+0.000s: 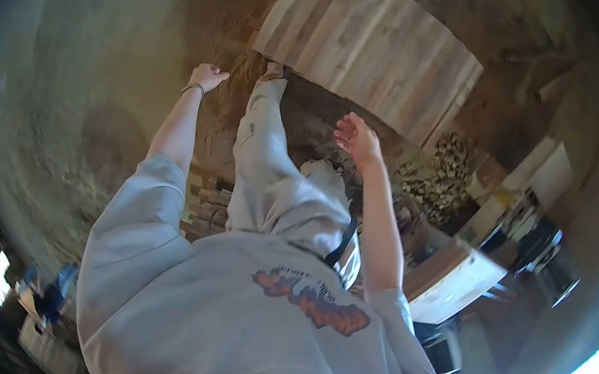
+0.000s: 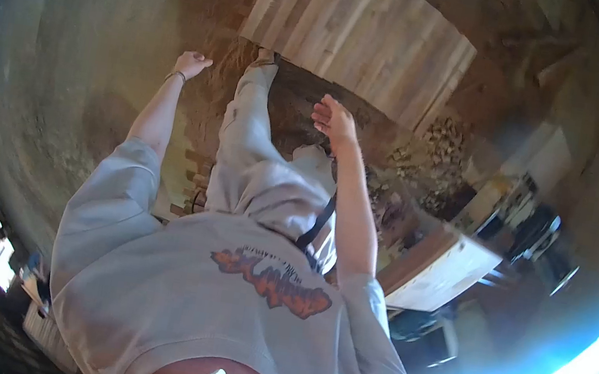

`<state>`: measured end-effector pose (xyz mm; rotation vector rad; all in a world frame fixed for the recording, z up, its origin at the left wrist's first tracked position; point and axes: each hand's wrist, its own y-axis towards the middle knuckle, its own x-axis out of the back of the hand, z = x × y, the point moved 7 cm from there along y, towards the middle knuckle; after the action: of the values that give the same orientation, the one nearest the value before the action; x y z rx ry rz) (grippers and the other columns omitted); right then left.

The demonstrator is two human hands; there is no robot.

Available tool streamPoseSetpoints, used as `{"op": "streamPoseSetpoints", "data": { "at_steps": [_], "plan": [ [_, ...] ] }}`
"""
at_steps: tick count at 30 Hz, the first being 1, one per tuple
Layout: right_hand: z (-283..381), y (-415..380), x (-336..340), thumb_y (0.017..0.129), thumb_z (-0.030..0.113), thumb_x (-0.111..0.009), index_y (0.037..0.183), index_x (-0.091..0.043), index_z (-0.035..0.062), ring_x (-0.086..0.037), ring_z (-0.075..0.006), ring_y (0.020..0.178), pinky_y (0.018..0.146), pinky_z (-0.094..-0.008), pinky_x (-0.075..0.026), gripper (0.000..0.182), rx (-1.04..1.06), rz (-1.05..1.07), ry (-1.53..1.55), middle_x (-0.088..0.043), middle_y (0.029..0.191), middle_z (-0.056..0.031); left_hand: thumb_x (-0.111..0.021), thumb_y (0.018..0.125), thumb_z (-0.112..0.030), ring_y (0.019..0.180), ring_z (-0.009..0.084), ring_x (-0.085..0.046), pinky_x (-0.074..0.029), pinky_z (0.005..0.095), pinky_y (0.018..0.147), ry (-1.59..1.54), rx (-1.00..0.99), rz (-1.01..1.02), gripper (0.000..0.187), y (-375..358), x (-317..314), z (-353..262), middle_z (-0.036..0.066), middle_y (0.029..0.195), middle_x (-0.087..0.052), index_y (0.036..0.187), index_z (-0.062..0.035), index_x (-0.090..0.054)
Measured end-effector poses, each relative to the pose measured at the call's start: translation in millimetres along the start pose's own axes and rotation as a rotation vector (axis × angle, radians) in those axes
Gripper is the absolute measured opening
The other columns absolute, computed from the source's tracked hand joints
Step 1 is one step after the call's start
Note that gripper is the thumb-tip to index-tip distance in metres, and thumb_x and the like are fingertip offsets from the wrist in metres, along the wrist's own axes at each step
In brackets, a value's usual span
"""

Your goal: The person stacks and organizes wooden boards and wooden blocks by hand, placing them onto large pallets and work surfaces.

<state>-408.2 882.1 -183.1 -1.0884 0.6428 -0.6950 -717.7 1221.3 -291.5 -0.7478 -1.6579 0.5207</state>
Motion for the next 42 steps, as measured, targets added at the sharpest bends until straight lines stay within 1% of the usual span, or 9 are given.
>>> {"op": "streamPoseSetpoints", "data": {
  "at_steps": [6, 10, 11, 12, 21, 26, 28, 35, 42],
  "plan": [
    [17, 237, -114, 0.094, 0.032, -0.059, 0.089, -0.067, 0.0064, -0.057, -0.0108, 0.070, 0.064, -0.0290, -0.047, 0.027, 0.150, 0.014, -0.564, -0.063, 0.073, -0.0014, -0.077, 0.073, -0.052, 0.119, 0.0306, -0.060, -0.045, 0.0380, 0.104, -0.263, -0.200, 0.291, 0.069, 206, -51, -79, 0.018, 0.124, -0.065, 0.119, -0.0011, -0.067],
    [-16, 310, -139, 0.097, 0.033, -0.059, 0.101, -0.065, 0.0031, -0.056, -0.0101, 0.073, 0.069, -0.0268, -0.046, 0.031, 0.045, -0.082, -0.004, -0.063, 0.079, -0.0013, -0.079, 0.071, -0.057, 0.129, 0.0317, -0.051, -0.038, 0.0385, 0.110, -0.409, -0.193, 0.153, 0.092, 355, -132, -129, 0.024, 0.138, -0.052, 0.136, 0.0021, -0.051],
    [-31, 311, -135, 0.097, 0.033, -0.059, 0.101, -0.065, 0.0031, -0.056, -0.0101, 0.073, 0.069, -0.0268, -0.046, 0.031, -0.045, -0.134, -0.015, -0.063, 0.079, -0.0013, -0.078, 0.073, -0.052, 0.128, 0.0285, -0.051, -0.037, 0.0386, 0.110, -0.639, -0.184, 0.780, 0.091, 362, -157, -158, 0.019, 0.136, -0.056, 0.141, -0.0017, -0.047],
    [-37, 317, -141, 0.096, 0.034, -0.059, 0.105, -0.063, 0.0024, -0.057, -0.0099, 0.076, 0.072, -0.0261, -0.046, 0.032, -0.088, -0.159, 0.019, -0.063, 0.084, -0.0023, -0.078, 0.070, -0.056, 0.131, 0.0277, -0.048, -0.035, 0.0392, 0.111, -0.560, -0.277, 0.646, 0.101, 398, -185, -162, 0.018, 0.138, -0.054, 0.147, -0.0033, -0.039],
    [12, 391, -177, 0.078, 0.034, -0.080, 0.129, -0.051, -0.0018, -0.057, -0.0213, 0.110, 0.097, -0.0351, -0.045, 0.068, 0.214, -0.060, -0.347, -0.060, 0.116, -0.0095, -0.074, 0.073, -0.044, 0.133, 0.0299, -0.045, -0.031, 0.0426, 0.114, -1.109, -0.156, 0.718, 0.102, 339, -182, -132, 0.024, 0.137, -0.051, 0.150, 0.0034, -0.025],
    [59, 334, -210, 0.059, 0.027, -0.088, 0.141, -0.030, -0.0019, -0.053, -0.0269, 0.116, 0.101, -0.0416, -0.044, 0.104, 0.156, 0.371, -0.160, -0.052, 0.125, -0.0127, -0.081, 0.069, -0.051, 0.131, 0.0270, -0.046, -0.033, 0.0384, 0.112, -0.922, -0.304, 0.494, 0.116, 235, -107, -165, 0.024, 0.139, -0.050, 0.147, 0.0092, -0.021],
    [61, 307, -183, 0.056, 0.029, -0.090, 0.140, -0.031, -0.0004, -0.054, -0.0280, 0.114, 0.099, -0.0422, -0.045, 0.107, 0.196, 0.258, -0.093, -0.052, 0.123, -0.0127, -0.082, 0.070, -0.049, 0.134, 0.0278, -0.043, -0.032, 0.0389, 0.113, -1.189, -0.192, 0.904, 0.110, 244, -106, -184, 0.021, 0.144, -0.045, 0.148, 0.0058, -0.027],
    [38, 195, -29, 0.054, 0.027, -0.089, 0.148, -0.021, 0.0028, -0.055, -0.0265, 0.109, 0.089, -0.0396, -0.051, 0.118, 0.281, -0.135, -0.066, -0.051, 0.122, -0.0130, -0.084, 0.067, -0.032, 0.123, 0.0256, -0.053, -0.041, 0.0378, 0.105, -0.978, -0.186, 0.742, 0.094, 396, -258, -198, 0.015, 0.129, -0.058, 0.144, -0.0010, -0.039],
    [-27, 14, 65, 0.047, 0.038, -0.085, 0.152, -0.017, -0.0009, -0.039, -0.0277, 0.136, 0.113, -0.0411, -0.032, 0.132, 0.105, -0.362, 0.120, -0.040, 0.146, -0.0174, -0.088, 0.059, -0.009, 0.113, 0.0275, -0.060, -0.055, 0.0374, 0.091, -0.840, -0.273, 0.477, 0.108, 331, -186, -122, 0.016, 0.127, -0.057, 0.147, -0.0048, -0.026]
  ]
}}
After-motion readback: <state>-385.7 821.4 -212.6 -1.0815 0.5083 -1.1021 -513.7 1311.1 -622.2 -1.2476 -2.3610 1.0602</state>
